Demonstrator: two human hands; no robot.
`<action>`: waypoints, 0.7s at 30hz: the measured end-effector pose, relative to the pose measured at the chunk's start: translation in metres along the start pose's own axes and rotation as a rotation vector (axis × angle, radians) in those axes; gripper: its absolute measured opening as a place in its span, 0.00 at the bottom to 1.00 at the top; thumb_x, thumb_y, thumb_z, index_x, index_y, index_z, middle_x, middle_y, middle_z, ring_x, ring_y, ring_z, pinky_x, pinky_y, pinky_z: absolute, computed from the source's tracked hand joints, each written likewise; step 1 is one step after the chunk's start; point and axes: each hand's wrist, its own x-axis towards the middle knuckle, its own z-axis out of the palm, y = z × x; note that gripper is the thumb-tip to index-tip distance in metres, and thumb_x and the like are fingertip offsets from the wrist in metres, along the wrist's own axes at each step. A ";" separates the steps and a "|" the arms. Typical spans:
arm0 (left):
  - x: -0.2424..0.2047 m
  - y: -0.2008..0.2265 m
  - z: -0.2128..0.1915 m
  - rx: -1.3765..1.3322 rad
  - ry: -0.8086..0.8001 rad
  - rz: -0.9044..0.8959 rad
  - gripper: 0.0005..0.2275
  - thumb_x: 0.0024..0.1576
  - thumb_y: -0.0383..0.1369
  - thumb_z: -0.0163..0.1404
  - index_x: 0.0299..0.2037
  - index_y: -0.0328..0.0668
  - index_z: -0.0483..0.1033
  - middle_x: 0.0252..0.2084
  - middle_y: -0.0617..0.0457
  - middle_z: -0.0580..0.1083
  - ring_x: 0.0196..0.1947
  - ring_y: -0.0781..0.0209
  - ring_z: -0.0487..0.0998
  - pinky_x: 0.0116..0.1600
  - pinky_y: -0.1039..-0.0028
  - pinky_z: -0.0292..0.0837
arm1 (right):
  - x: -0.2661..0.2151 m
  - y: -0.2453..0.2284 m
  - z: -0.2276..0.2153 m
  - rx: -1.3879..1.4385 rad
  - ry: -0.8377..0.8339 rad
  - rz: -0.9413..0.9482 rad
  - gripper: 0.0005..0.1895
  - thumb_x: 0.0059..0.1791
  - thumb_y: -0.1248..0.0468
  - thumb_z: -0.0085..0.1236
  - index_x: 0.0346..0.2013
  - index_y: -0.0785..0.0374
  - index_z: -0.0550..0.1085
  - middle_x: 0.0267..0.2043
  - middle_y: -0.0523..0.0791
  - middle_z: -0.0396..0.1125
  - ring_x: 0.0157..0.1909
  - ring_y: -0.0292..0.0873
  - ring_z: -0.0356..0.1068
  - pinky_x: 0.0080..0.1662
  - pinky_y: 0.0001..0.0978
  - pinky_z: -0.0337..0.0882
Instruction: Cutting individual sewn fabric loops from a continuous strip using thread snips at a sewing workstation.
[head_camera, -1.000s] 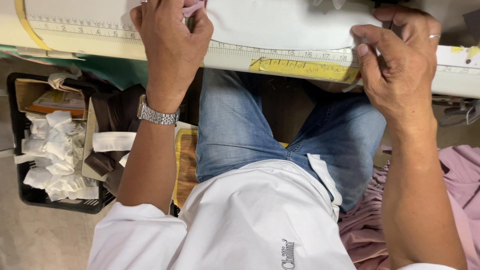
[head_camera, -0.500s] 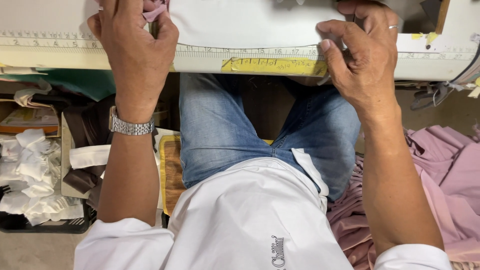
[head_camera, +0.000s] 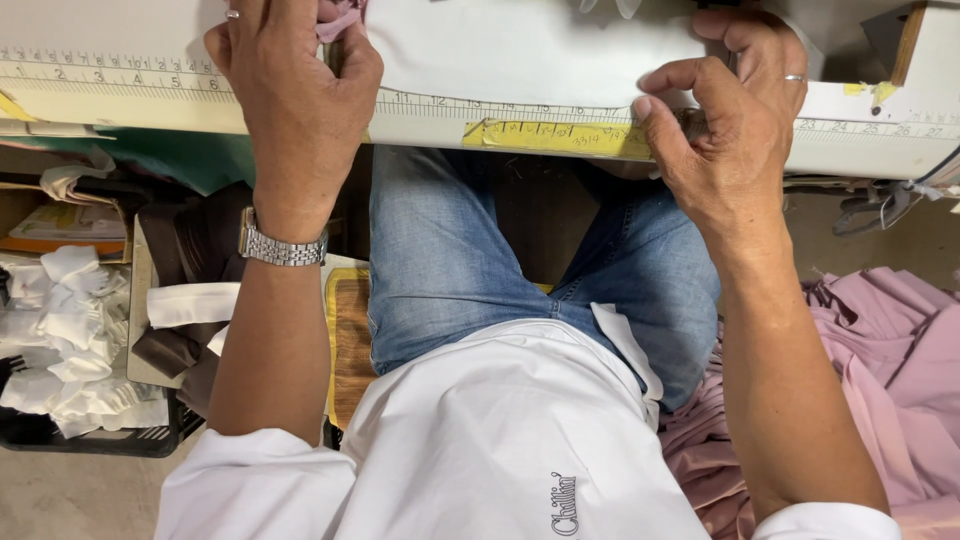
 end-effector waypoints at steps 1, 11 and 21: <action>0.001 0.001 0.000 -0.007 -0.001 -0.002 0.11 0.50 0.18 0.56 0.39 0.42 0.71 0.39 0.57 0.72 0.43 0.55 0.70 0.46 0.64 0.55 | -0.001 -0.001 0.000 -0.003 0.002 0.024 0.04 0.57 0.68 0.68 0.43 0.66 0.80 0.59 0.57 0.64 0.65 0.57 0.58 0.62 0.55 0.55; -0.003 0.070 -0.001 -0.212 -0.035 0.044 0.15 0.57 0.21 0.57 0.52 0.38 0.69 0.50 0.41 0.69 0.53 0.45 0.71 0.59 0.54 0.65 | -0.002 -0.026 -0.006 -0.073 0.104 -0.092 0.11 0.61 0.67 0.45 0.40 0.74 0.69 0.55 0.59 0.62 0.61 0.59 0.60 0.68 0.61 0.57; 0.013 0.162 -0.014 -0.954 -0.464 0.092 0.03 0.65 0.29 0.48 0.44 0.38 0.71 0.37 0.53 0.75 0.36 0.56 0.76 0.44 0.67 0.70 | -0.020 -0.050 -0.079 0.328 -0.281 0.452 0.09 0.58 0.61 0.53 0.51 0.61 0.73 0.40 0.41 0.72 0.34 0.34 0.66 0.37 0.25 0.66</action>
